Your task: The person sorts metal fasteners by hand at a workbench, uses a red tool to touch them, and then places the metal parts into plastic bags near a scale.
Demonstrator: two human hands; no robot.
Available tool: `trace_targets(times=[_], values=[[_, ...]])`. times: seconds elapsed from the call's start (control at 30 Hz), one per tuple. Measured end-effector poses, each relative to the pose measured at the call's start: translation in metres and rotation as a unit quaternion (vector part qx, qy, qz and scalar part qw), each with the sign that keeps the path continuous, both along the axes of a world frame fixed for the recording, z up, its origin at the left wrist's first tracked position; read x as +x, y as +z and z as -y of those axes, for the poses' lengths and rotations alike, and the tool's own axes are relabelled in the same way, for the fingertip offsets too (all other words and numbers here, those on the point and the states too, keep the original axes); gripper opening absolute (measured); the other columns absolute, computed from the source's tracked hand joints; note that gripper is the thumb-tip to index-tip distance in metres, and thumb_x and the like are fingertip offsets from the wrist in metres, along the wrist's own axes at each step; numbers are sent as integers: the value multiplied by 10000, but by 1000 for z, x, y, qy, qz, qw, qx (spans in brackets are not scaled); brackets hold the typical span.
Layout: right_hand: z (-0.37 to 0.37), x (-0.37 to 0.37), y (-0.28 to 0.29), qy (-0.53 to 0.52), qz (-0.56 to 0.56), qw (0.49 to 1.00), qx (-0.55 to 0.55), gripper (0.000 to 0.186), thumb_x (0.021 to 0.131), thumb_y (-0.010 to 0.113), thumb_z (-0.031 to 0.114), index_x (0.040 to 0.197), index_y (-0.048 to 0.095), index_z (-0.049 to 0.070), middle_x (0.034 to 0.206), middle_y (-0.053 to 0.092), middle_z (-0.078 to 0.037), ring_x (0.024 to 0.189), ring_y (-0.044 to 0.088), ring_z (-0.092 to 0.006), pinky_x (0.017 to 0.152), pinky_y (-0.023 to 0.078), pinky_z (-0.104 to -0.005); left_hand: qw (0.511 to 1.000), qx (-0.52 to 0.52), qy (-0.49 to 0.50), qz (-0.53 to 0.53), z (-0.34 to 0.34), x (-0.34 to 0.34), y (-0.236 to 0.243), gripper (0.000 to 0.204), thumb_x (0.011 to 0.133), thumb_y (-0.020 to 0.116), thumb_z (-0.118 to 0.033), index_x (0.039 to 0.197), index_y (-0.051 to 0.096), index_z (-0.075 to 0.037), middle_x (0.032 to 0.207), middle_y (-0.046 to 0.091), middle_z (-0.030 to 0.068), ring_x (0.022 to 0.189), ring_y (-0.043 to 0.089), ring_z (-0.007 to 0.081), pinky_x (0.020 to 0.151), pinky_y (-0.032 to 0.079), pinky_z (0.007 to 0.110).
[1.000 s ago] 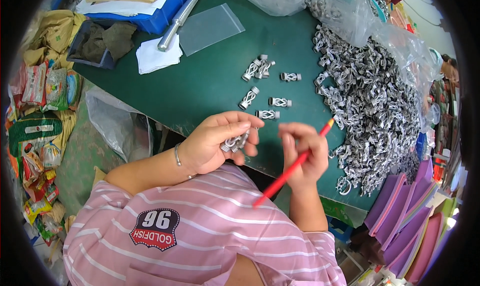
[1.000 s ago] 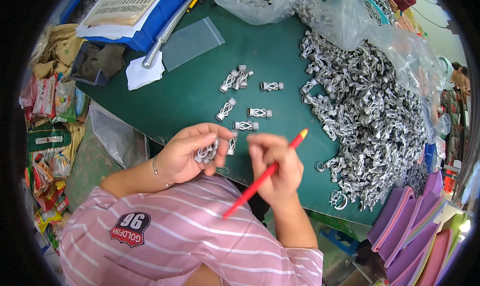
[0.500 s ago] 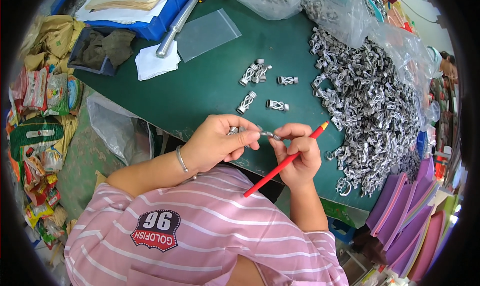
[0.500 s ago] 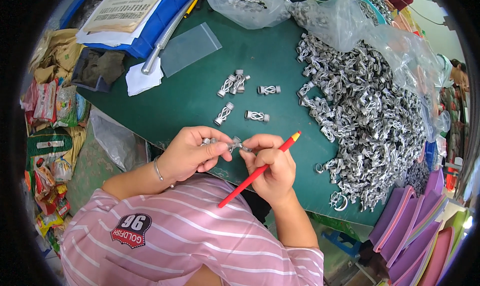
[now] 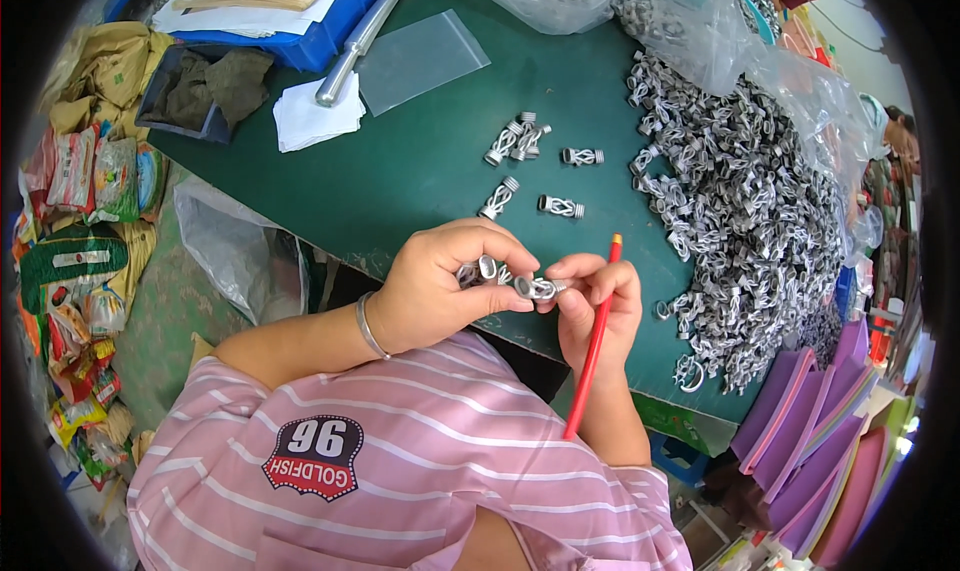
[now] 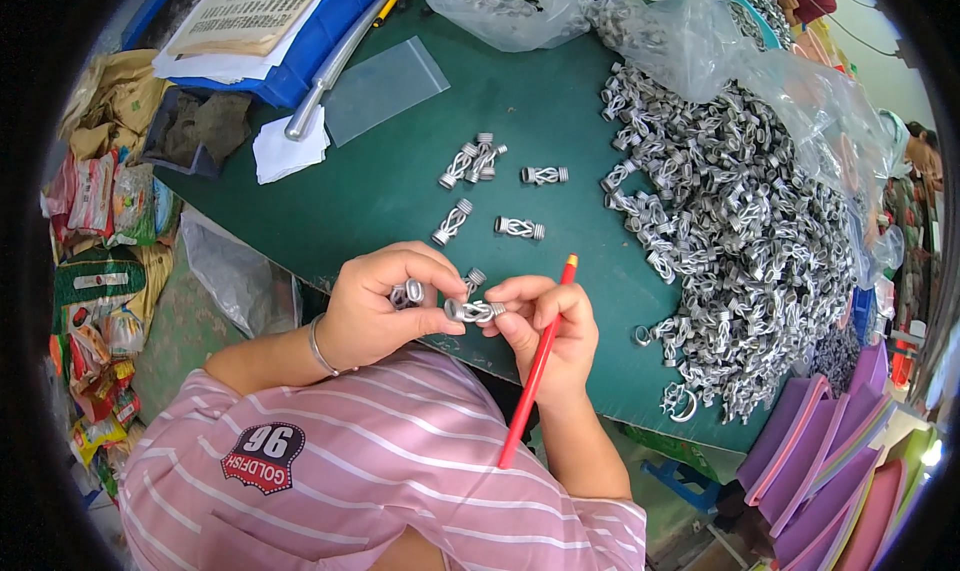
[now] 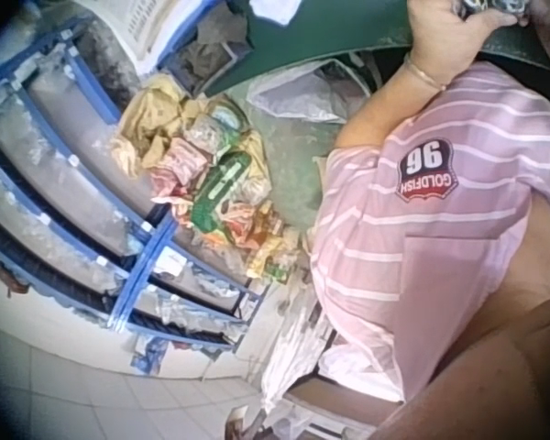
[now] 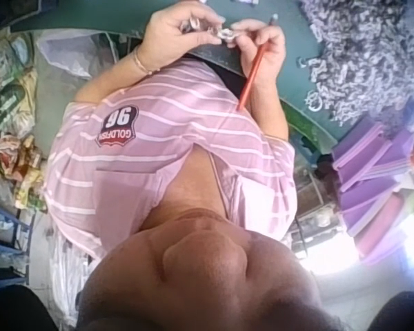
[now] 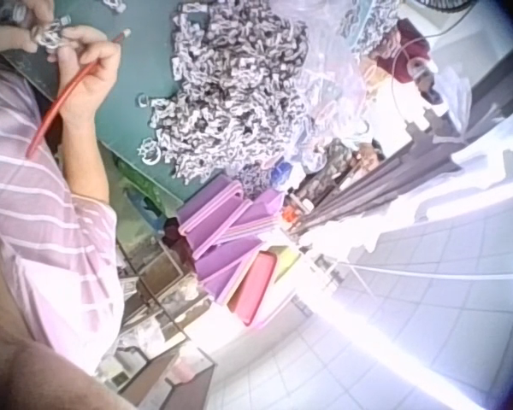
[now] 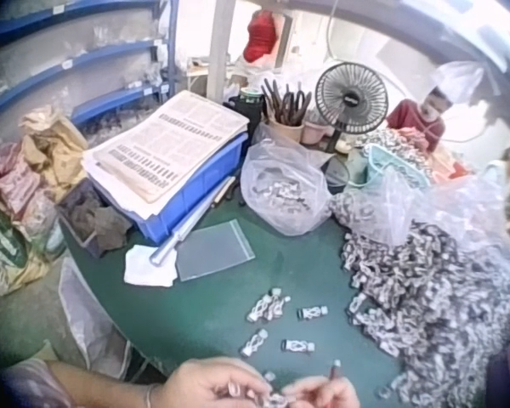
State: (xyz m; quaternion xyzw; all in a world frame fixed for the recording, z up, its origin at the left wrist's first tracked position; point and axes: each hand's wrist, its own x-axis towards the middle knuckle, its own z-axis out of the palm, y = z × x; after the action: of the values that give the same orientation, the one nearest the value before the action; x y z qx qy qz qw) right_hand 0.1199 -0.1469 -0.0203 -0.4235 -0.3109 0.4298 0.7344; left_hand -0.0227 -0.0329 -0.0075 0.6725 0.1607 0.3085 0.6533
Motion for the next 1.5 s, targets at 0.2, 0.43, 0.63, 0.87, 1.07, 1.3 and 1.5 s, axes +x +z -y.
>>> trace_targets(times=[0.2, 0.43, 0.63, 0.87, 1.07, 1.3, 1.5], values=[[-1, -7, 14, -58, 322, 941, 83, 363, 694, 657, -90, 805, 342, 54, 957, 544, -215, 712, 570, -179, 597, 502, -265, 954, -295, -41, -37, 1, -5, -1, 224, 730, 663, -4, 943, 593, 5, 781, 580, 38, 599, 499, 62, 508, 386, 175], [-9, -7, 13, -66, 316, 946, -5, 239, 751, 573, -95, 792, 377, 36, 935, 570, -197, 742, 589, -209, 606, 494, -289, 824, -549, -84, 110, -3, -14, -12, 203, 839, 552, -48, 1030, 522, 16, 711, 493, 4, 546, 424, 51, 482, 332, 173], [-24, 7, 9, 35, 605, 793, -64, 245, 593, 623, -85, 700, 447, 47, 874, 596, -119, 807, 551, -284, 718, 421, -366, 796, -591, -79, 105, -10, -16, -10, 156, 869, 517, -110, 982, 520, -2, 745, 495, 25, 519, 392, 48, 466, 314, 175], [-10, 0, 5, -56, 265, 958, -94, 263, 743, 592, -112, 717, 376, 35, 843, 551, -132, 650, 556, -114, 564, 483, -239, 797, -601, -10, 60, -12, -14, -4, 220, 854, 531, -208, 952, 522, -12, 795, 550, 76, 569, 502, 108, 434, 373, 191], [-7, 2, 10, -97, 366, 926, 15, 274, 722, 620, -104, 721, 386, 41, 865, 561, -164, 681, 574, -159, 584, 495, -260, 860, -480, -105, -140, -5, -4, 8, 192, 814, 596, -73, 976, 525, 1, 724, 581, 80, 460, 475, 66, 376, 349, 180], [-1, 1, 13, 23, 29, 996, -84, 224, 774, 587, -53, 798, 388, 48, 923, 569, -182, 759, 596, -178, 657, 499, -257, 995, -44, -27, -89, 1, -7, 1, 212, 692, 695, -3, 874, 587, -14, 829, 574, 45, 757, 546, 98, 669, 427, 216], [0, 4, -9, 82, 27, 996, 10, 275, 734, 599, -115, 765, 390, 60, 928, 559, -167, 882, 585, -237, 752, 504, -339, 995, -72, -38, -56, 5, -7, 7, 253, 658, 713, 26, 874, 590, -18, 820, 571, 47, 745, 549, 99, 662, 425, 215]])
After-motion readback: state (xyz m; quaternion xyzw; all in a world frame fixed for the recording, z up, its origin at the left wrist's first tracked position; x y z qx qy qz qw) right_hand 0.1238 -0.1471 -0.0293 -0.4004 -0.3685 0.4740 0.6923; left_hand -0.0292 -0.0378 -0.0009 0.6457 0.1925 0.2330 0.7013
